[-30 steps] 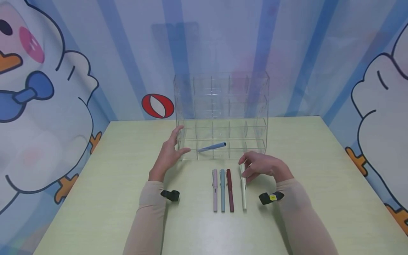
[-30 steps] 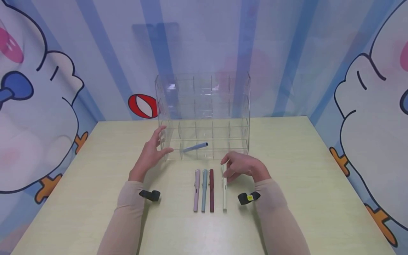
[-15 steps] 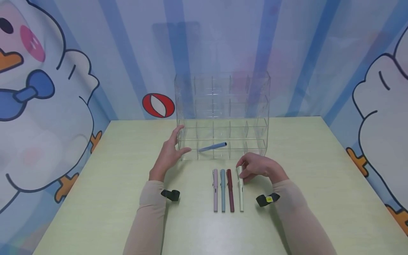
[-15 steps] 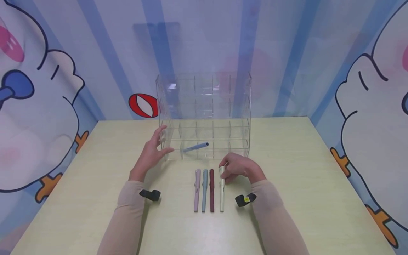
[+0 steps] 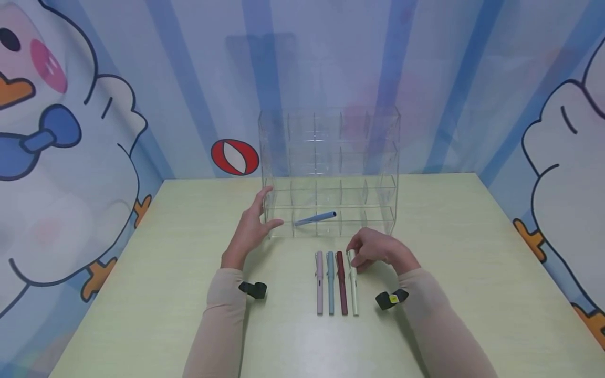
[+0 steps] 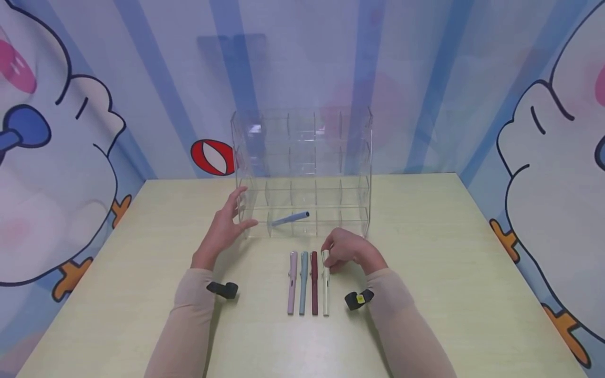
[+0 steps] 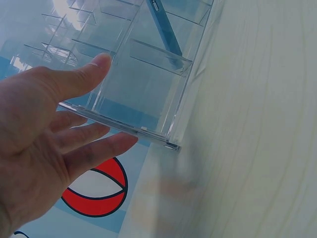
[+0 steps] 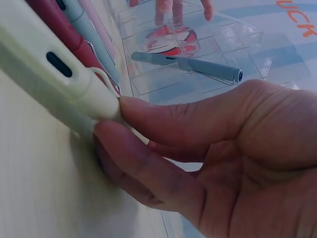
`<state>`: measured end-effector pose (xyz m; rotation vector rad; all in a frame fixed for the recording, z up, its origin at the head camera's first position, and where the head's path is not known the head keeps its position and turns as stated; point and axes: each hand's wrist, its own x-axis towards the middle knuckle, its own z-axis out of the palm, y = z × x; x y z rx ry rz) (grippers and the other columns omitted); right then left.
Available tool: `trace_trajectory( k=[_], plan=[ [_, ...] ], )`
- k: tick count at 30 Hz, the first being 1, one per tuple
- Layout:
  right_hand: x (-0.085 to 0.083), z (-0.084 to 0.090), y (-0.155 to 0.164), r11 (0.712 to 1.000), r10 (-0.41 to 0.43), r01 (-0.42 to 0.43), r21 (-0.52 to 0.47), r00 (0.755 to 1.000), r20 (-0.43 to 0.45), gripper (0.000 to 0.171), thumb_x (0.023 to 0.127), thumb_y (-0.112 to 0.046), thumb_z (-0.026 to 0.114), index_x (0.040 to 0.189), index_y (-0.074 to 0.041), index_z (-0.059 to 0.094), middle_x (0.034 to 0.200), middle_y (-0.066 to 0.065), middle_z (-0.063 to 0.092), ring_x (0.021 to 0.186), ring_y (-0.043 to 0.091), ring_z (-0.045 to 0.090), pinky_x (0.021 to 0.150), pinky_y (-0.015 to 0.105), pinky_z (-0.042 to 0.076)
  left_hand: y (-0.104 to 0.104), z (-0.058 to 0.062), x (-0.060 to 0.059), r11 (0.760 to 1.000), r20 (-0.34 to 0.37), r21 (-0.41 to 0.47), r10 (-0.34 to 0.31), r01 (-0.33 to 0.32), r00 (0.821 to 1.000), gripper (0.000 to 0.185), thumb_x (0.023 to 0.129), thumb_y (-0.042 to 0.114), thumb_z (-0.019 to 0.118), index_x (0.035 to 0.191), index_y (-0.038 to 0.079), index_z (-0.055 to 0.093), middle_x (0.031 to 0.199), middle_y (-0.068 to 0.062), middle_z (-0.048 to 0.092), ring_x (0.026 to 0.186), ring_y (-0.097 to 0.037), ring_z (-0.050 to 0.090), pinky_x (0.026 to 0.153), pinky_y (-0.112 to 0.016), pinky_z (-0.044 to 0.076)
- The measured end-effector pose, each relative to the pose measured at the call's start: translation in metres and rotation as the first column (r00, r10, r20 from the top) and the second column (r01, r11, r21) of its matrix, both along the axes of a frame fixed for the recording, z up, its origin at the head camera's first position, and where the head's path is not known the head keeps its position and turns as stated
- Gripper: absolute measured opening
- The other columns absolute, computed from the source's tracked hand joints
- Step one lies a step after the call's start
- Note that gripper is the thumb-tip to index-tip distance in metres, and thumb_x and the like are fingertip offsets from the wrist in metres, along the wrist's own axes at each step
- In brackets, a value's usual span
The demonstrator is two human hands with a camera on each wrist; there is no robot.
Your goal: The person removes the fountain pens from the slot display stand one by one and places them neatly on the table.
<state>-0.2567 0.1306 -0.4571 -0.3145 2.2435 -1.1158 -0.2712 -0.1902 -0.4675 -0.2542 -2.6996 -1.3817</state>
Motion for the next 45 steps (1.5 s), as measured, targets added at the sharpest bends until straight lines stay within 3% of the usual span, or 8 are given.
trace_trajectory(
  k=[5, 10, 25, 45],
  plan=[
    [0.001, 0.001, -0.002, 0.999, 0.016, -0.015, 0.042, 1.0, -0.026, 0.025, 0.082, 0.011, 0.072, 0.105, 0.008, 0.066, 0.085, 0.012, 0.062, 0.07, 0.019, 0.068, 0.067, 0.032, 0.06, 0.0, 0.0, -0.001, 1.0, -0.012, 0.004, -0.006, 0.006, 1.0, 0.089, 0.087, 0.017, 0.079, 0.156, 0.032, 0.024, 0.16, -0.016, 0.031, 0.137, -0.043, 0.042, 0.106, -0.061, 0.039],
    [0.004, 0.002, -0.004, 0.995, 0.02, -0.014, 0.098, 0.998, -0.056, 0.019, 0.082, 0.009, 0.072, 0.099, 0.004, 0.067, 0.084, 0.011, 0.065, 0.067, 0.019, 0.068, 0.063, 0.031, 0.058, -0.001, -0.001, 0.0, 1.0, -0.013, 0.003, -0.006, 0.006, 1.0, 0.089, 0.088, 0.018, 0.079, 0.155, 0.037, 0.024, 0.16, -0.015, 0.031, 0.137, -0.043, 0.042, 0.107, -0.06, 0.038],
    [0.011, 0.003, -0.012, 0.981, 0.023, -0.006, 0.192, 0.996, -0.089, 0.019, 0.084, 0.007, 0.071, 0.102, 0.004, 0.064, 0.088, 0.012, 0.063, 0.068, 0.02, 0.068, 0.062, 0.032, 0.058, 0.0, -0.001, -0.001, 1.0, 0.001, -0.01, 0.0, 0.0, 1.0, 0.09, 0.088, 0.019, 0.079, 0.156, 0.036, 0.022, 0.161, -0.013, 0.031, 0.138, -0.041, 0.042, 0.107, -0.058, 0.039],
    [0.009, 0.002, -0.012, 0.985, 0.007, 0.007, 0.172, 0.996, -0.085, 0.021, 0.087, 0.006, 0.069, 0.107, 0.007, 0.063, 0.09, 0.013, 0.062, 0.069, 0.021, 0.067, 0.063, 0.033, 0.059, 0.0, 0.001, 0.0, 1.0, 0.007, -0.016, 0.001, 0.0, 1.0, 0.09, 0.088, 0.018, 0.079, 0.155, 0.038, 0.022, 0.16, -0.015, 0.031, 0.138, -0.042, 0.042, 0.107, -0.058, 0.039]
  ],
)
